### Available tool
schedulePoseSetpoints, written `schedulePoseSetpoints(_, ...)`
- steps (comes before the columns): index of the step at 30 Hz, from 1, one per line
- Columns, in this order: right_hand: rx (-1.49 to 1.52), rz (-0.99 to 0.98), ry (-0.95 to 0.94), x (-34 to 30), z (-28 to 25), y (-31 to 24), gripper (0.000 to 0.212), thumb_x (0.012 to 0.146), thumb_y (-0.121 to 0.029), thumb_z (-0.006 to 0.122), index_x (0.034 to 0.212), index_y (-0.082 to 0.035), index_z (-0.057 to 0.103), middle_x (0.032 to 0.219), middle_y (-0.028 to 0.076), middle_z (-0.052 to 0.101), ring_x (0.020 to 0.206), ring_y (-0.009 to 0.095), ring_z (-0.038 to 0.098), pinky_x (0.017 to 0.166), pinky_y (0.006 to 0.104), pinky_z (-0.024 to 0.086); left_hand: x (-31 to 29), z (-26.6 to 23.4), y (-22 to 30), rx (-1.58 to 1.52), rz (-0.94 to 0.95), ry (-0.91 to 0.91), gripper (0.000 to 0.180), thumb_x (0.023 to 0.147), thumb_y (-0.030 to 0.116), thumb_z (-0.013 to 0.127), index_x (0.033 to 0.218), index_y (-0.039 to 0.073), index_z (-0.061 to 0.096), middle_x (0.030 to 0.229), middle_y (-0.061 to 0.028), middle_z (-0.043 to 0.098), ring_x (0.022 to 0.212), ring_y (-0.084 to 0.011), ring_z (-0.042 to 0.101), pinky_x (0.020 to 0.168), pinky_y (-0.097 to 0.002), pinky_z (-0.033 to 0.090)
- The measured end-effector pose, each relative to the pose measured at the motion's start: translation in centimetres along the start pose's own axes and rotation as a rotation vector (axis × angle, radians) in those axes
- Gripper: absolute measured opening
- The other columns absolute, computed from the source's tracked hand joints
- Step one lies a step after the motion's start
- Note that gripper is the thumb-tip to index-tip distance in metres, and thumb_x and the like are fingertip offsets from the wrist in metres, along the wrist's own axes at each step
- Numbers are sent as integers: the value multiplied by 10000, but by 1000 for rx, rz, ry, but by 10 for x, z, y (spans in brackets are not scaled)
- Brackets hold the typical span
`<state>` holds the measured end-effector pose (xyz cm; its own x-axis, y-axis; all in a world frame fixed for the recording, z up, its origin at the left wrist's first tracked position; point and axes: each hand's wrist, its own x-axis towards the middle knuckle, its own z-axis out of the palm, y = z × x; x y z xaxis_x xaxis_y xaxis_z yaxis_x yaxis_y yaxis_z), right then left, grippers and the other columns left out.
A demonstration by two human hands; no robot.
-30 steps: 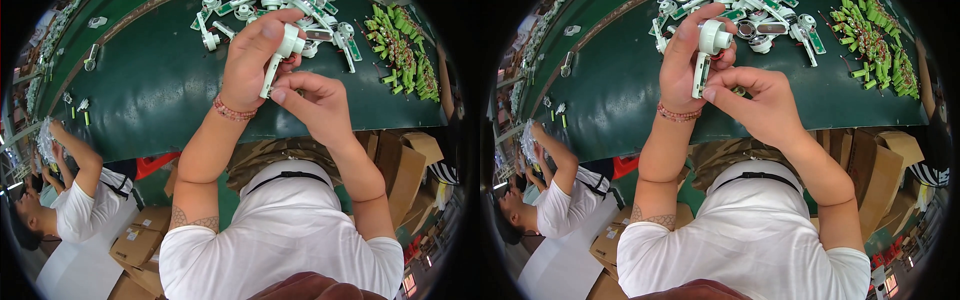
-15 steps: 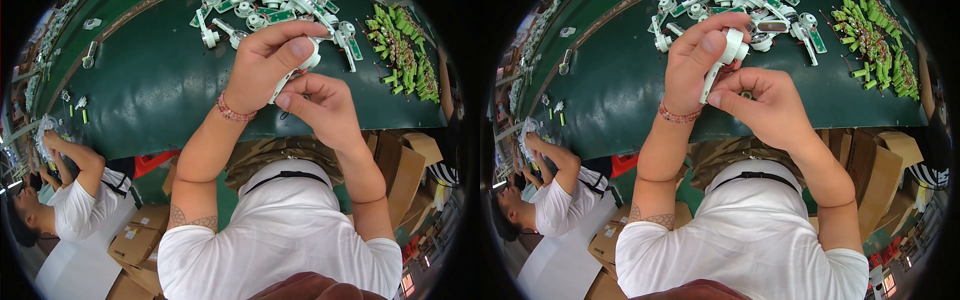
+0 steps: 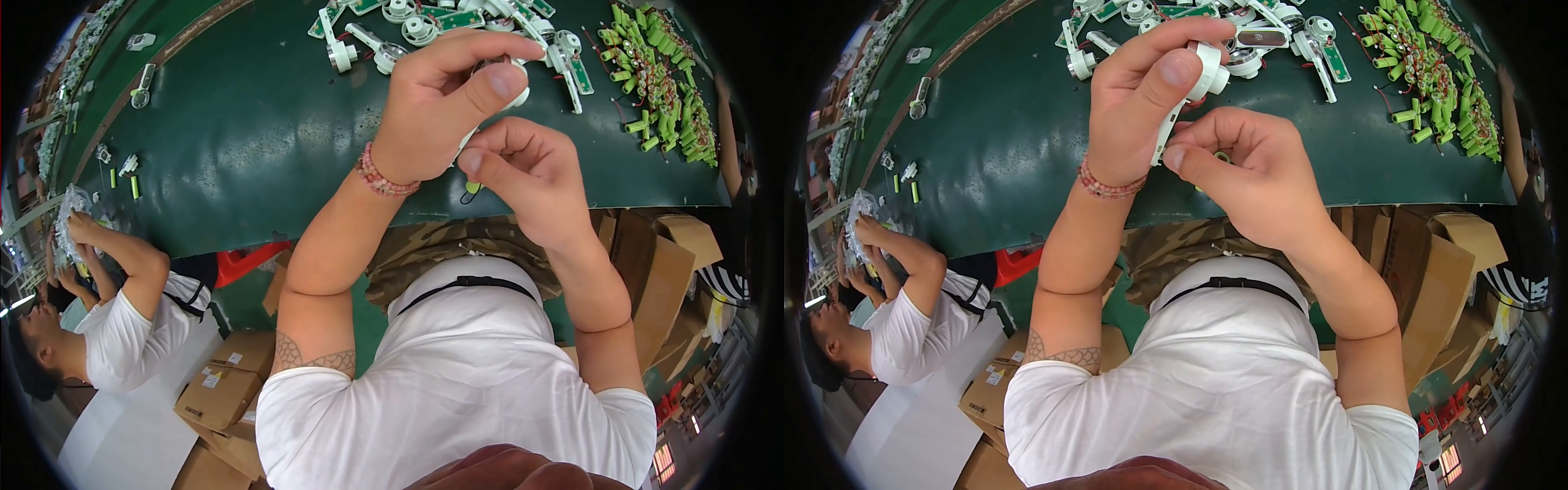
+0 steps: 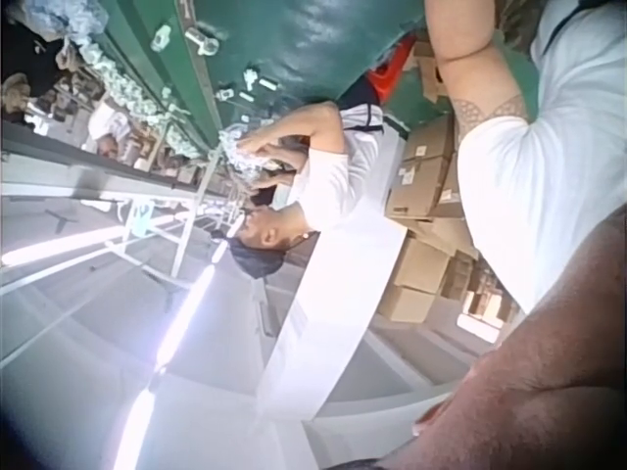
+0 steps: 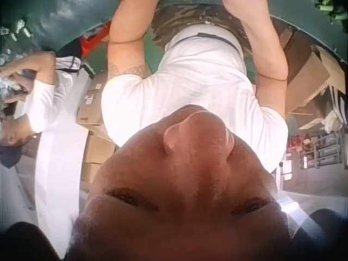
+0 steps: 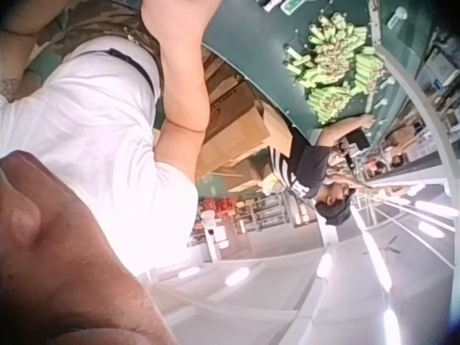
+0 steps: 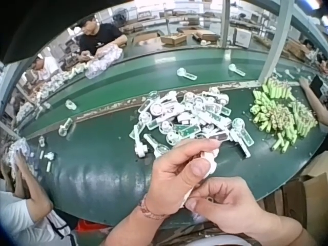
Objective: The person assembles components of small handheld fans by hand, combining portable fan housings, batteries, circuit boards, and wires.
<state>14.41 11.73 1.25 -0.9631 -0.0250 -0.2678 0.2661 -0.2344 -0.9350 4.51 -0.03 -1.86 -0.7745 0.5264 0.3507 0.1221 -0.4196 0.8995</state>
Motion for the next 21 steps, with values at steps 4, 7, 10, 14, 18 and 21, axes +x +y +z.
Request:
schedulePoseSetpoints(4, 35, 18, 40, 0, 3, 6, 66, 842, -6, 665, 886, 42, 668, 840, 53, 680, 708, 58, 574, 595, 201, 434, -1, -2, -3, 10, 52, -24, 339, 950, 258, 594, 1163, -1, 649, 969, -47, 659, 818, -64, 563, 664, -194, 441)
schedulePoseSetpoints(7, 89, 10, 76, 1, 3, 10, 70, 840, -6, 666, 884, 48, 668, 819, 53, 677, 670, 51, 561, 560, 197, 413, -2, 1, -6, 31, 25, -20, 348, 946, 261, 596, 1165, -5, 647, 980, -54, 657, 832, -67, 565, 671, -198, 439)
schedulePoseSetpoints(10, 91, 33, 47, -1, 1, 9, 90, 849, -27, 678, 900, 47, 673, 805, 43, 675, 650, 41, 551, 541, 194, 401, -2, 7, -3, -85, -25, 4, 211, 904, 106, 639, 1095, 32, 690, 876, 13, 542, 742, -54, 473, 638, -207, 386)
schedulePoseSetpoints(14, 108, -27, 3, 0, -3, 14, 136, 856, -71, 706, 960, 14, 690, 892, 47, 677, 809, 100, 604, 737, 247, 486, 2, 1, 1, 11, -35, 16, 215, 899, 76, 639, 1099, 17, 686, 893, -2, 574, 765, -68, 496, 672, -205, 404)
schedulePoseSetpoints(18, -671, -572, 298, 5, -52, 8, 159, 853, -25, 677, 1012, -28, 682, 1035, 51, 688, 1066, 184, 610, 1107, 426, 322, 8, -43, 34, 659, 136, 322, 216, 857, 46, 681, 1070, 42, 713, 914, -26, 628, 770, -86, 580, 654, -233, 471)
schedulePoseSetpoints(21, -1144, -785, 559, 13, -123, -1, 150, 877, -30, 633, 1021, -26, 674, 1098, 112, 676, 1113, 234, 598, 1100, 448, 323, -11, -103, 66, 1104, -20, 815, 290, 836, 188, 719, 1118, 119, 717, 989, -68, 650, 879, -160, 618, 738, -305, 514)
